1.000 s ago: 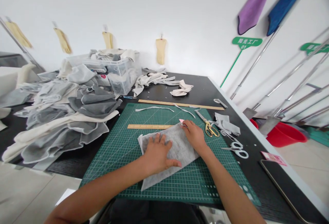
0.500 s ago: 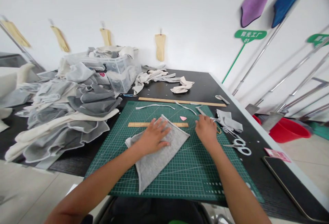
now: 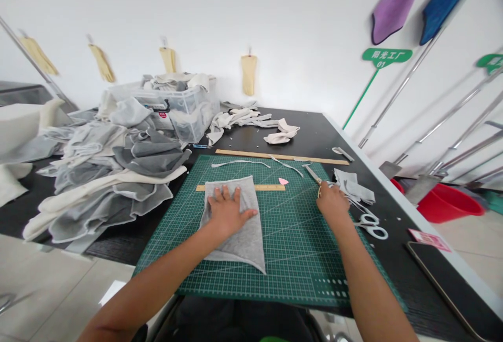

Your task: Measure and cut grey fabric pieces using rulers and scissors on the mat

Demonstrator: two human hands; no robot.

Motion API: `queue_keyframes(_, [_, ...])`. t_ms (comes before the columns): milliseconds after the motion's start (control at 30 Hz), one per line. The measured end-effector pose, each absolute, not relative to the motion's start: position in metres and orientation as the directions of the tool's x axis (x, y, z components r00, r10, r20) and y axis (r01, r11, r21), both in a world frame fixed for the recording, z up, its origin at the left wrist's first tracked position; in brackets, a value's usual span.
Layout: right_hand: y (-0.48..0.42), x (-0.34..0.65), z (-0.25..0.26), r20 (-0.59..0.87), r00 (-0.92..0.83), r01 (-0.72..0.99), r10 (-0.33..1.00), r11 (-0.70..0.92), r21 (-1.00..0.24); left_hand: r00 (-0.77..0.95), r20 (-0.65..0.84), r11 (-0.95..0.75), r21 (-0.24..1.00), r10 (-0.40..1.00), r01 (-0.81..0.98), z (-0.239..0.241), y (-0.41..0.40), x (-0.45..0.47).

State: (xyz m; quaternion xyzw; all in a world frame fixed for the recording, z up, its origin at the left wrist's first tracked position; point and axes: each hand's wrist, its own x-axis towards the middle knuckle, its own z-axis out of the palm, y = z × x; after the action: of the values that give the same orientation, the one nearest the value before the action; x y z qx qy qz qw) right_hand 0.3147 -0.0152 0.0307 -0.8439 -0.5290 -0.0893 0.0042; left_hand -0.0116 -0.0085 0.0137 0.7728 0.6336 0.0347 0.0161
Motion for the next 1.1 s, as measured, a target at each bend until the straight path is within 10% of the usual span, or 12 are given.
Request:
queue_keyframes(233, [-0.014,0.316,0.03,0.148,0.404,0.902,0.903,-0.42,0.098,0.712,0.119,-0.722,0.134,0.692,0.679,0.014,0.002,-0.016])
queue_keyframes(933, [-0.02,0.305,0.044,-0.056,0.383,0.923,0.922,-0.384,-0.008,0.595,0.317,-0.655,0.127,0.738,0.745,0.004,-0.027,-0.01])
queue_keyframes(1100, [-0.026,0.303,0.051,-0.167,0.31,0.949,0.936,-0.316,-0.011,0.656,0.164,-0.676,0.207,0.737,0.707,0.005,-0.043,-0.014])
